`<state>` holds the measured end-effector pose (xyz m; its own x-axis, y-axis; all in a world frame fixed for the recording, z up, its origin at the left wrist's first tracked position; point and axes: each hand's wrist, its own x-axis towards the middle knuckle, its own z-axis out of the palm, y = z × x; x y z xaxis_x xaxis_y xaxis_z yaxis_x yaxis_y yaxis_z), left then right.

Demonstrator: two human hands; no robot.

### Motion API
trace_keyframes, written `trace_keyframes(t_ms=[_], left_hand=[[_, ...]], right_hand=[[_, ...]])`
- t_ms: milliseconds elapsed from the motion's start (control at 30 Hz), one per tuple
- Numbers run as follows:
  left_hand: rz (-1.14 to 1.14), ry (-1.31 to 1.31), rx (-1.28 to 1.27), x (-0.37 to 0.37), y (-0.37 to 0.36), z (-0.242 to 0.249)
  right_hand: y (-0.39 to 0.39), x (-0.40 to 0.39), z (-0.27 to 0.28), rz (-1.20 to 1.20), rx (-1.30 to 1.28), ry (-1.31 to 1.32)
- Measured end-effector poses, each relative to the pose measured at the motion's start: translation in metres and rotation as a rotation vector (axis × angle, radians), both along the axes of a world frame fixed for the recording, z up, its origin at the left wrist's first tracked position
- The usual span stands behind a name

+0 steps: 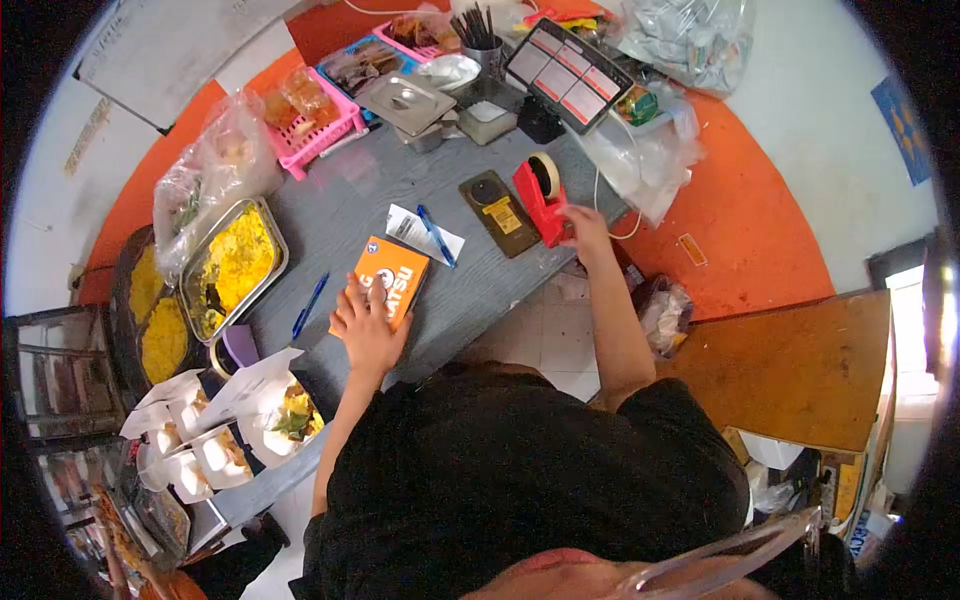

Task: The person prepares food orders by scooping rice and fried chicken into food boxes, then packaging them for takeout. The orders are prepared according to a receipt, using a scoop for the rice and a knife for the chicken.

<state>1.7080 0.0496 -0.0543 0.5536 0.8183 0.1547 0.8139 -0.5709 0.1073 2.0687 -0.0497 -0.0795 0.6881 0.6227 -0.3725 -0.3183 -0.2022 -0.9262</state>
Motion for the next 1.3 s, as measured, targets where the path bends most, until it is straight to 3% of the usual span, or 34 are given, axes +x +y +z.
trace_keyframes(t_ms=[33,100,167,233,267,333,400,467,533,667,733,800,867,900,967,1000,1033,1100,1133,1167,1233,1300], left_hand=[[0.001,0.006,0.004,-0.002,-0.001,-0.001],[0.034,-0.035,0.014,-0.001,0.002,-0.003],[0.036,-0.075,0.033,-0.002,0.004,-0.005],[0.040,-0.108,0.040,-0.004,0.002,-0.006],[0.019,-0.161,0.059,-0.004,0.001,-0.004],[0.010,-0.209,0.092,-0.007,-0.001,0.001],[0.006,-0.314,0.070,-0.003,-0.005,0.007],[0.016,-0.316,0.093,0.003,-0.013,0.022],[0.000,-0.338,0.144,0.008,-0.020,0.034],[-0.019,-0.351,0.230,0.008,-0.029,0.064],[0.027,-0.421,0.205,-0.001,-0.028,0.065],[0.085,-0.493,0.179,-0.009,-0.028,0.059],[0.200,-0.666,0.031,-0.016,-0.031,0.049],[0.225,-0.656,-0.018,-0.018,-0.034,0.050],[0.160,-0.826,-0.198,-0.033,-0.032,0.040],[0.156,-0.892,-0.280,-0.043,-0.033,0.042],[0.206,-0.894,-0.255,-0.055,-0.037,0.040],[0.252,-0.819,-0.078,-0.077,-0.046,0.034],[0.404,-0.549,0.106,-0.082,-0.059,0.040],[0.570,-0.460,0.135,-0.085,-0.069,0.034],[0.756,-0.335,0.034,-0.093,-0.083,0.017],[0.720,-0.376,-0.047,-0.103,-0.089,0.004]], right_hand=[[-0.006,-0.006,-0.004,0.001,0.004,0.006],[-0.020,-0.023,-0.008,-0.224,0.435,0.037],[-0.024,-0.013,-0.050,-0.207,0.469,0.020],[-0.029,-0.001,-0.077,-0.142,0.126,-0.807],[-0.032,0.000,-0.077,-0.131,0.125,-0.803],[-0.027,-0.019,-0.025,-0.541,-0.107,-0.909],[-0.017,-0.055,0.005,-0.269,0.358,-0.945],[-0.007,-0.122,0.045,0.320,0.418,-0.529],[0.007,-0.174,0.087,0.682,0.316,-0.323],[0.033,-0.205,0.078,0.725,0.278,-0.532],[0.033,-0.209,0.085,0.613,0.011,-0.603],[0.043,-0.217,0.037,0.590,0.156,-0.528],[0.051,-0.230,0.006,0.597,0.312,-0.209],[0.054,-0.237,0.012,0.641,0.321,-0.203],[0.059,-0.247,0.027,0.641,0.295,0.692],[0.070,-0.246,0.021,0.638,0.230,0.663],[0.082,-0.246,0.018,0.698,0.257,0.444],[0.112,-0.239,-0.006,0.630,0.108,0.250],[0.120,-0.239,0.005,0.613,0.142,0.283],[0.128,-0.241,0.013,0.560,0.163,0.212],[0.151,-0.236,-0.005,0.500,0.268,0.002],[0.151,-0.244,0.014,0.408,0.340,-0.999]])
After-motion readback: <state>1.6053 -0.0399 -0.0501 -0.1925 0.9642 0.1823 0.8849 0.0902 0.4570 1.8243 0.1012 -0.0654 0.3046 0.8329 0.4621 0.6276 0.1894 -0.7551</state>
